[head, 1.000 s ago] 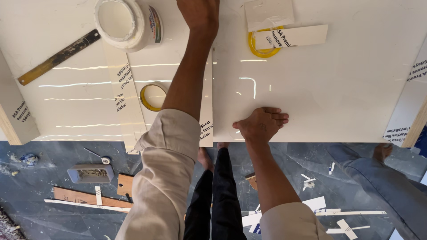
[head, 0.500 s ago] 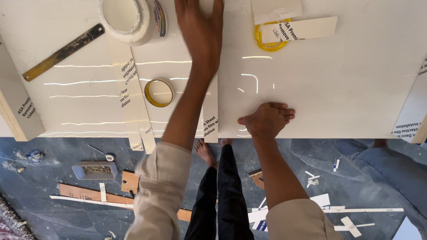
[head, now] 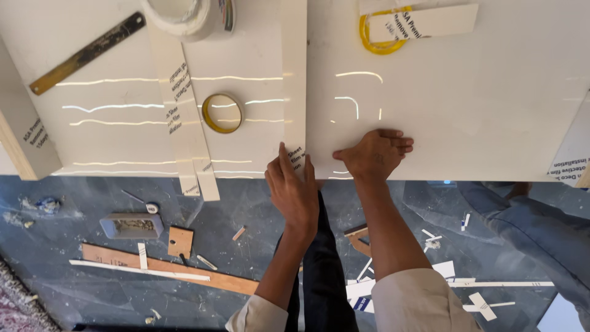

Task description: The person applies thin white strips to the edges of a white furniture component by hand, pressing them down and using masking tape to secure them.

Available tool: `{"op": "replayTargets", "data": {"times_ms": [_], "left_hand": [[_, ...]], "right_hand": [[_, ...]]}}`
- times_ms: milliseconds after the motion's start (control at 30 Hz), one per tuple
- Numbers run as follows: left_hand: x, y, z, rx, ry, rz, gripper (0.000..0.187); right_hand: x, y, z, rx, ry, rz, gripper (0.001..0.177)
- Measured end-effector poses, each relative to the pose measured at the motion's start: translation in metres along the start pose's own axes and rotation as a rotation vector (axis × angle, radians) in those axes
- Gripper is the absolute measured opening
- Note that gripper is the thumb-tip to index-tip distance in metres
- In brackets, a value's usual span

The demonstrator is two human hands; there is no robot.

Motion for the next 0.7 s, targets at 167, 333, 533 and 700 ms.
{"op": "replayTargets", "data": {"times_ms": [167, 333, 533, 700], "left_hand": [[0.043, 0.036, 0.018, 0.046, -0.010, -0.264, 0.068], [0.112, 0.052, 0.035, 0.479, -0.142, 0.159, 0.030], [0.055, 0.014, 0.051, 0.196, -0.030, -0.390, 0.057], [-0.027, -0.052, 0.021, 0.138, -0.165, -0.586, 0.071]], "right_hand": [[-0.022, 0.006, -0.016, -0.172, 0.083, 0.135, 0.145], [-0.105, 0.002, -0.045, -0.619, -0.095, 0.525, 0.052], [-0.163, 0.062, -0.061, -0.628, -0.795, 0.485, 0.048], [-0.191, 0.127, -0.111, -0.497, -0.575, 0.134, 0.052]]}}
Point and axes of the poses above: each hand's wrist, its own y-axis away from the middle knuckle, its own z-axis out of the back of the hand, x = y × z, the point moved 1 cm from there along -y, towards the middle knuckle, and after that the axes turned 13 degrees about z, right-handed, at the moved point
